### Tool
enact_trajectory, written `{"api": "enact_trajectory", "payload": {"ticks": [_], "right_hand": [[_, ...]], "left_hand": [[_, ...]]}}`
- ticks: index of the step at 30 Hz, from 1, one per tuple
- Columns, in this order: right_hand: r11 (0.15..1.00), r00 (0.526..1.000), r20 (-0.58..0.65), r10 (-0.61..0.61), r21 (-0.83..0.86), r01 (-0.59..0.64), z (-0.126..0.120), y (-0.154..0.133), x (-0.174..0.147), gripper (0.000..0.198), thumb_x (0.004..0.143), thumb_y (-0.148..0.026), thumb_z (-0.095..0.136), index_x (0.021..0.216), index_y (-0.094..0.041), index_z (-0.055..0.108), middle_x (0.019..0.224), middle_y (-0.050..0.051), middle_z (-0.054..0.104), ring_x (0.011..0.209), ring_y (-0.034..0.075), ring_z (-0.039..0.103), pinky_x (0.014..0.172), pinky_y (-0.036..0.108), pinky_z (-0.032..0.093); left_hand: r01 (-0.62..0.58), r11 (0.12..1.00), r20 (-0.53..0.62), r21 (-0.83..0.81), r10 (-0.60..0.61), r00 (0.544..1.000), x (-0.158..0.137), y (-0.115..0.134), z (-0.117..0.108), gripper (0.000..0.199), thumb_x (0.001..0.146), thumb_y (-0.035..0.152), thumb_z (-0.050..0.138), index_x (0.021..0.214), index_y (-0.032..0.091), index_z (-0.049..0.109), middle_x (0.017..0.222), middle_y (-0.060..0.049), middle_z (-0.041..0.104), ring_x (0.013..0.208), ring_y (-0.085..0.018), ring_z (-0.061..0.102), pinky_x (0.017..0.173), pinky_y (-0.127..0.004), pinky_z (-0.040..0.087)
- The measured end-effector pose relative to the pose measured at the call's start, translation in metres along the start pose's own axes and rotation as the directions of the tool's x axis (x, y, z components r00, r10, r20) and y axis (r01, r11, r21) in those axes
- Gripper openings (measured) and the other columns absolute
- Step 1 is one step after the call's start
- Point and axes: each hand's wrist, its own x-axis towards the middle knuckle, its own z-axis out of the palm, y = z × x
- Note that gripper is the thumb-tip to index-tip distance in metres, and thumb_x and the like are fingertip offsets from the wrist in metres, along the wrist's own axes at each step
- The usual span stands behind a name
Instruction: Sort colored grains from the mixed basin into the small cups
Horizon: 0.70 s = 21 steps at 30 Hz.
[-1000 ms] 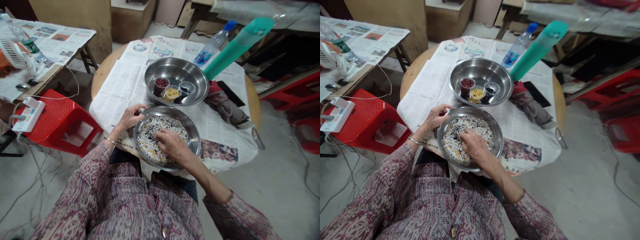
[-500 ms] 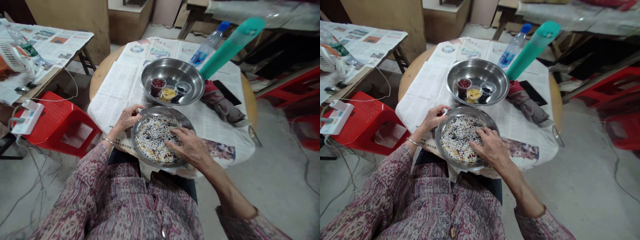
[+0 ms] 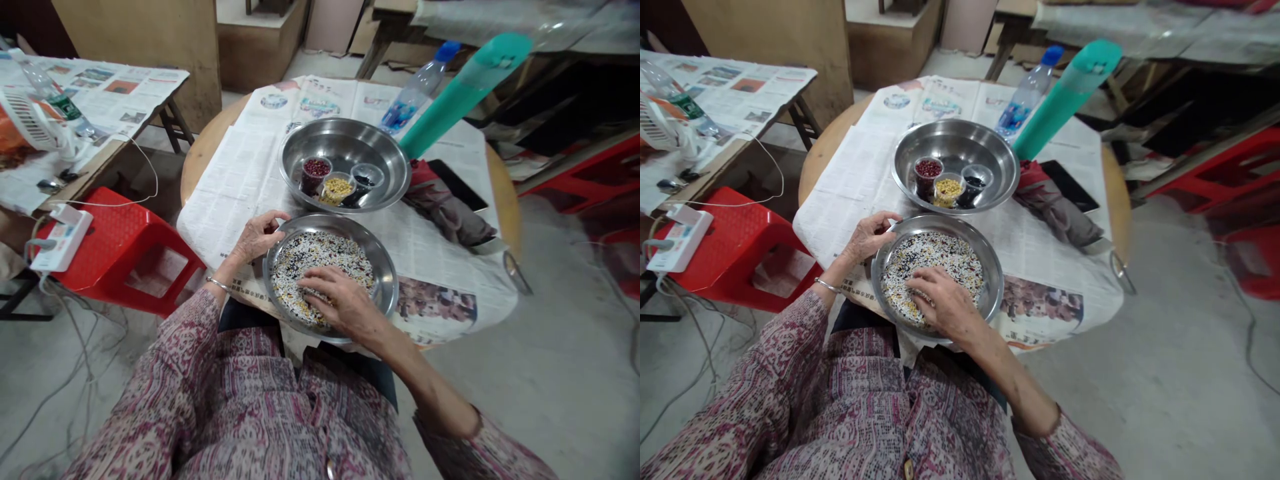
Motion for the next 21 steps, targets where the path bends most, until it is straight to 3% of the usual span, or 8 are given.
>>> {"api": "enact_trajectory", "payload": {"ticks": [4, 9, 15, 21], "right_hand": [[0.984, 0.976, 0.180, -0.122, -0.107, 0.143, 0.003, -0.009, 0.001, 0.026, 0.089, -0.014, 0.059, 0.108, -0.027, 0.071, 0.118, 0.007, 0.067, 0.109, 0.024, 0.059, 0.093, 0.045, 0.054], [0.941, 0.978, 0.153, -0.141, -0.287, 0.180, 0.016, -0.001, 0.022, 0.026, 0.093, -0.012, 0.050, 0.104, -0.023, 0.070, 0.116, 0.009, 0.068, 0.110, 0.025, 0.055, 0.092, 0.044, 0.051], [0.885, 0.999, -0.027, 0.036, -0.463, -0.044, 0.001, 0.038, 0.035, 0.028, 0.091, -0.011, 0.047, 0.099, -0.020, 0.072, 0.102, 0.011, 0.071, 0.099, 0.027, 0.057, 0.086, 0.042, 0.049], [0.875, 0.940, -0.298, 0.167, -0.395, -0.281, -0.004, 0.061, 0.031, 0.032, 0.097, -0.028, 0.045, 0.116, -0.021, 0.070, 0.106, 0.012, 0.069, 0.104, 0.030, 0.057, 0.089, 0.046, 0.050]], "left_hand": [[-0.009, 1.000, 0.004, 0.012, 0.009, 1.000, 0.000, 0.000, 0.000, 0.026, 0.079, 0.013, 0.065, 0.104, 0.022, 0.068, 0.065, 0.006, 0.050, 0.059, -0.009, 0.044, 0.059, -0.022, 0.039], [-0.005, 1.000, -0.006, 0.003, 0.005, 1.000, 0.000, -0.001, 0.000, 0.030, 0.077, 0.010, 0.064, 0.105, 0.021, 0.068, 0.065, 0.007, 0.049, 0.059, -0.008, 0.044, 0.059, -0.021, 0.039], [0.006, 1.000, -0.011, 0.002, -0.006, 1.000, 0.000, -0.001, 0.000, 0.031, 0.076, 0.010, 0.064, 0.105, 0.021, 0.068, 0.065, 0.007, 0.048, 0.058, -0.008, 0.043, 0.057, -0.021, 0.037], [0.017, 1.000, 0.000, -0.014, -0.017, 1.000, 0.000, 0.002, 0.000, 0.030, 0.076, 0.011, 0.065, 0.104, 0.021, 0.069, 0.065, 0.006, 0.049, 0.058, -0.009, 0.043, 0.057, -0.022, 0.037]]}}
